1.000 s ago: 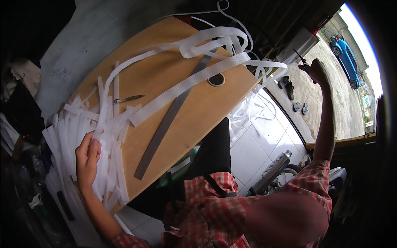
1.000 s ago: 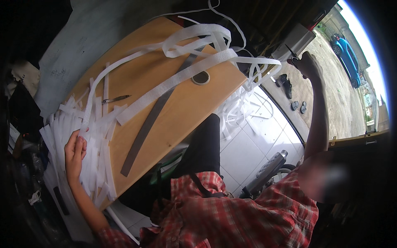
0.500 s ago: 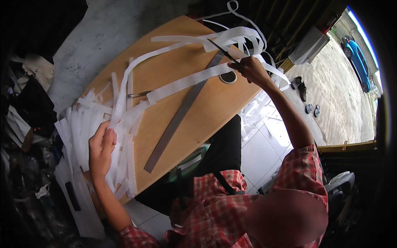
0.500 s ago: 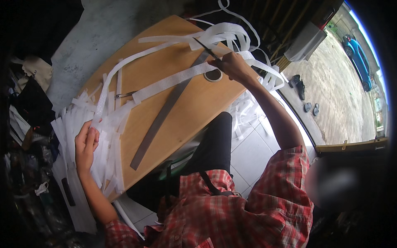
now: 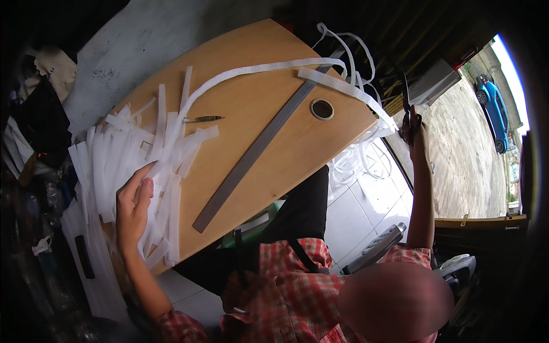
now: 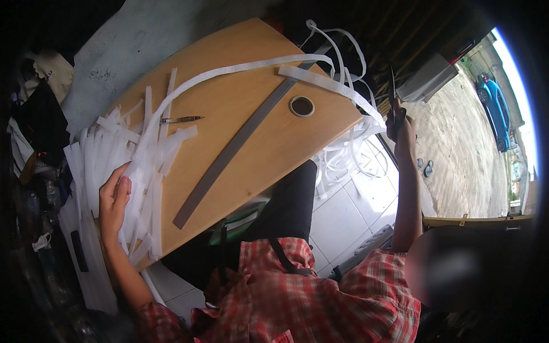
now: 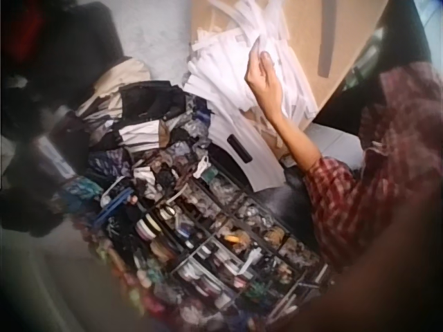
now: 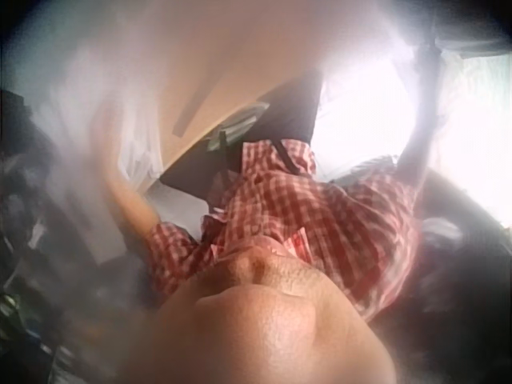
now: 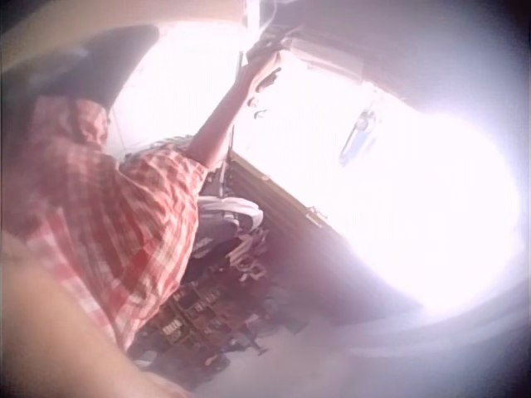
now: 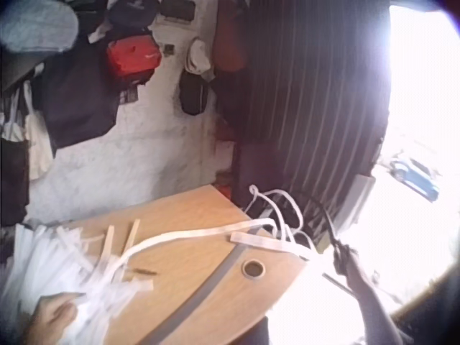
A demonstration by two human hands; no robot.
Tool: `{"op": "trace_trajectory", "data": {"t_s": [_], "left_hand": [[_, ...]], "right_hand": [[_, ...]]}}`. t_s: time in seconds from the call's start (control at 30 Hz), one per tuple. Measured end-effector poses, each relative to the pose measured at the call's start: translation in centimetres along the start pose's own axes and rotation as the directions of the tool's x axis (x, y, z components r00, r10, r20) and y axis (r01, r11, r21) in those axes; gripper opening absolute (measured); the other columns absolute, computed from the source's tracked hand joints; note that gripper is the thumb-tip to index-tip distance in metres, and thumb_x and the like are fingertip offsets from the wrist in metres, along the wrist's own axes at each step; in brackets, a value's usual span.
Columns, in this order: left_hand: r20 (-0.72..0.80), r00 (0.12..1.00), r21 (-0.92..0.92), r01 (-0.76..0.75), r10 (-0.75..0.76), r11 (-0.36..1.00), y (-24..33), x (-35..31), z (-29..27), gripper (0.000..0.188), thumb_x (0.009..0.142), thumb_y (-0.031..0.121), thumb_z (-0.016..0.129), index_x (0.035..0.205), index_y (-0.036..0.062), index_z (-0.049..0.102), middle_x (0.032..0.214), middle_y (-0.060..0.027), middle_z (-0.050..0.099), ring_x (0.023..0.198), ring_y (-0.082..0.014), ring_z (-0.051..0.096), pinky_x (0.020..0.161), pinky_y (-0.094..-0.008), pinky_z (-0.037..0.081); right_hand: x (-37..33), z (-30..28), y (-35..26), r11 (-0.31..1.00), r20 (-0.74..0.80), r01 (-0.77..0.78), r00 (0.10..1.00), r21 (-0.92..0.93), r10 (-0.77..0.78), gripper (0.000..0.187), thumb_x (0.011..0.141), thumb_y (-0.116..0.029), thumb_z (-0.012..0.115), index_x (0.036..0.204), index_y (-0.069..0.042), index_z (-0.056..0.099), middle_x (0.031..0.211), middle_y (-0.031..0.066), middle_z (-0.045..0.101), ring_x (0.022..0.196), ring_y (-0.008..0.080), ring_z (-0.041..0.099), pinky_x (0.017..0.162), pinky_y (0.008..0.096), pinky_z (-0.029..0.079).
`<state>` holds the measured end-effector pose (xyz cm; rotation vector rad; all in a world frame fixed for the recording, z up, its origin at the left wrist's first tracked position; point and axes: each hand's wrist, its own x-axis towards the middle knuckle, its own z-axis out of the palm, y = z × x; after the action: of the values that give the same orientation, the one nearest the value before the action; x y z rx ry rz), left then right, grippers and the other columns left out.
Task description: The person sits on the floor and uses scissors to cut long white foam strips into shorter pieces on a wooden board. The cut pieces are gathered into a pile on the board.
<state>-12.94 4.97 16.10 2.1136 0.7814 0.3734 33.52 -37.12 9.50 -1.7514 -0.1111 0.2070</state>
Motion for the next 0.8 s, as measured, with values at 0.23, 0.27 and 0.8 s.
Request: {"op": "trace_trajectory", "data": {"t_s": [0.23,0.27,0.8], "left_hand": [[-0.020,0.976,-0.043,-0.217,0.217,0.975,0.2,2.6,4.1,0.032,0.103,0.015,0.047,0.126,-0.0003,0.062,0.102,-0.0109,0.064,0.085,-0.0138,0.056,0.081,-0.0246,0.044],[-0.042,0.961,-0.045,-0.275,0.273,0.960,0.2,2.9,4.6,0.032,0.103,0.015,0.047,0.126,0.0001,0.062,0.098,-0.0104,0.063,0.083,-0.0134,0.055,0.080,-0.0244,0.044],[-0.055,0.992,-0.219,-0.127,0.118,0.968,-5.8,3.1,11.4,0.024,0.093,0.006,0.063,0.115,-0.0021,0.068,0.089,-0.0044,0.064,0.076,-0.0079,0.055,0.070,-0.0228,0.046]], "right_hand": [[-13.1,10.7,-1.1,0.997,0.574,-0.070,0.817,0.020,0.046,0.064,0.092,-0.068,0.047,0.086,-0.005,0.056,0.057,-0.0033,0.043,0.044,0.0054,0.037,0.042,0.0219,0.024],[-14.3,11.7,-1.0,0.992,0.694,-0.116,0.717,0.041,0.055,0.070,0.090,-0.071,0.048,0.094,-0.001,0.058,0.063,0.0003,0.050,0.046,0.0079,0.043,0.044,0.0217,0.031],[-18.1,17.5,0.5,0.986,0.868,-0.025,0.472,-0.163,0.156,0.075,0.089,-0.074,0.046,0.104,-0.001,0.053,0.065,0.0029,0.051,0.057,0.0127,0.054,0.052,0.0257,0.041]]}}
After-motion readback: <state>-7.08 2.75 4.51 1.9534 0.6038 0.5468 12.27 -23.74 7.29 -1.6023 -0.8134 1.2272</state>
